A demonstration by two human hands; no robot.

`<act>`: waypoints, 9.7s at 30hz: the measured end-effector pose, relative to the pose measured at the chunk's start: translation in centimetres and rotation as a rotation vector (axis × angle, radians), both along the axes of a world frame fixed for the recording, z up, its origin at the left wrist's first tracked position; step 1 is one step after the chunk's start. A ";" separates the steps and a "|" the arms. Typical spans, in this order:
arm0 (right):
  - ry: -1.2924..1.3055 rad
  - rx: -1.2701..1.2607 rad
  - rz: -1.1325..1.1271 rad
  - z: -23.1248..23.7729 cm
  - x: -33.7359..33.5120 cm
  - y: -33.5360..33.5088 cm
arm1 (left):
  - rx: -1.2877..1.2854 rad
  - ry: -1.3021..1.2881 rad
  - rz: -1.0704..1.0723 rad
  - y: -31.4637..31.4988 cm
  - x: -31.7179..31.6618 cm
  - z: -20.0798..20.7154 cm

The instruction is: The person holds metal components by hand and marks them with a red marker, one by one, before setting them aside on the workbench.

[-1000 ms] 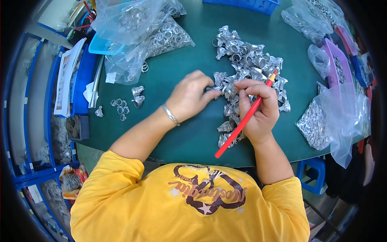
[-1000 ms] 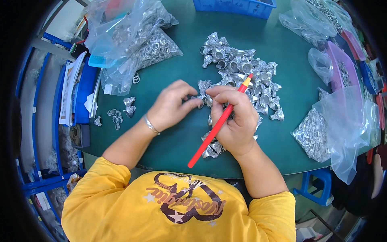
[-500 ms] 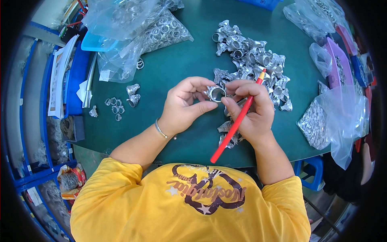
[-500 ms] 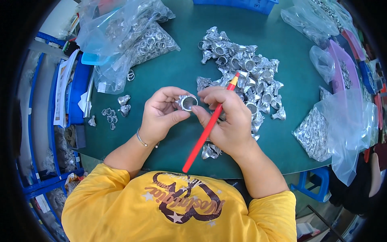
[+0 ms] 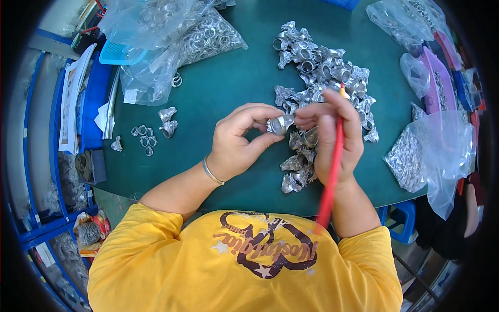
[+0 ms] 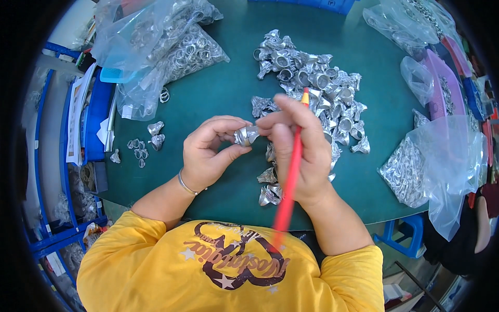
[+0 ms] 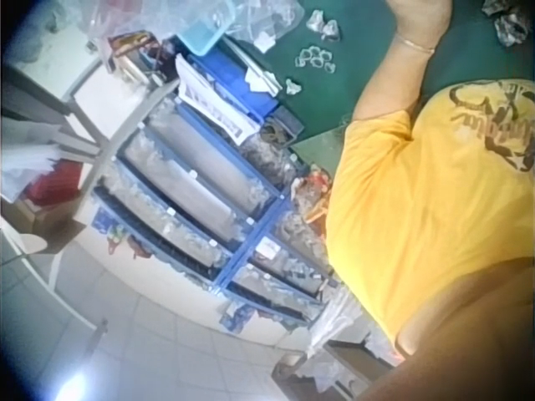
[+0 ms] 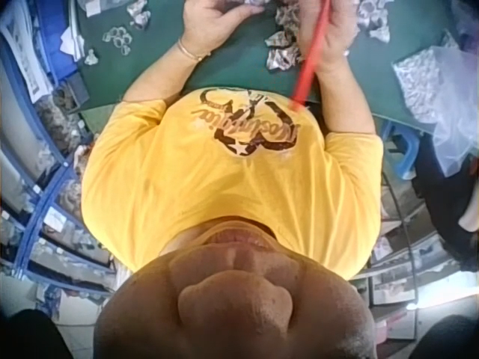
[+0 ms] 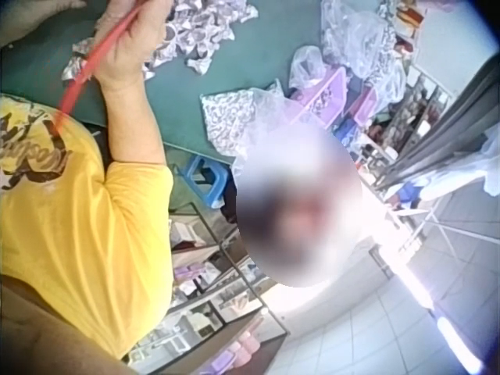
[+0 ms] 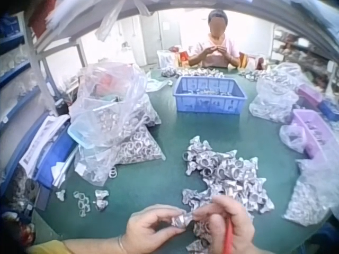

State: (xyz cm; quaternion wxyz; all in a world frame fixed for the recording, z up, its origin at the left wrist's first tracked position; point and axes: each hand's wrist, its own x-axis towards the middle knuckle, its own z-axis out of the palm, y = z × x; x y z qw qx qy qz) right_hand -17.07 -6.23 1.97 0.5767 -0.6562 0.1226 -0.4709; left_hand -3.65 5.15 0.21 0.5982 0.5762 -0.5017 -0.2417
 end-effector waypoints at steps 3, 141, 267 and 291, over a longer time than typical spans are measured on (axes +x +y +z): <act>0.107 -0.211 0.003 0.5 -1.0 -1.4 | -0.065 0.060 -0.020 0.0 0.1 -0.2; 0.172 -0.406 -0.020 0.0 -1.1 -1.3 | -0.062 0.118 -0.043 -0.5 -0.5 0.4; 0.069 -0.316 0.037 -0.4 -0.8 -1.0 | 0.092 0.310 0.033 -0.1 -0.8 0.6; 0.099 -0.352 0.024 -0.1 -0.7 -1.0 | 0.218 0.112 0.066 0.2 -0.9 0.5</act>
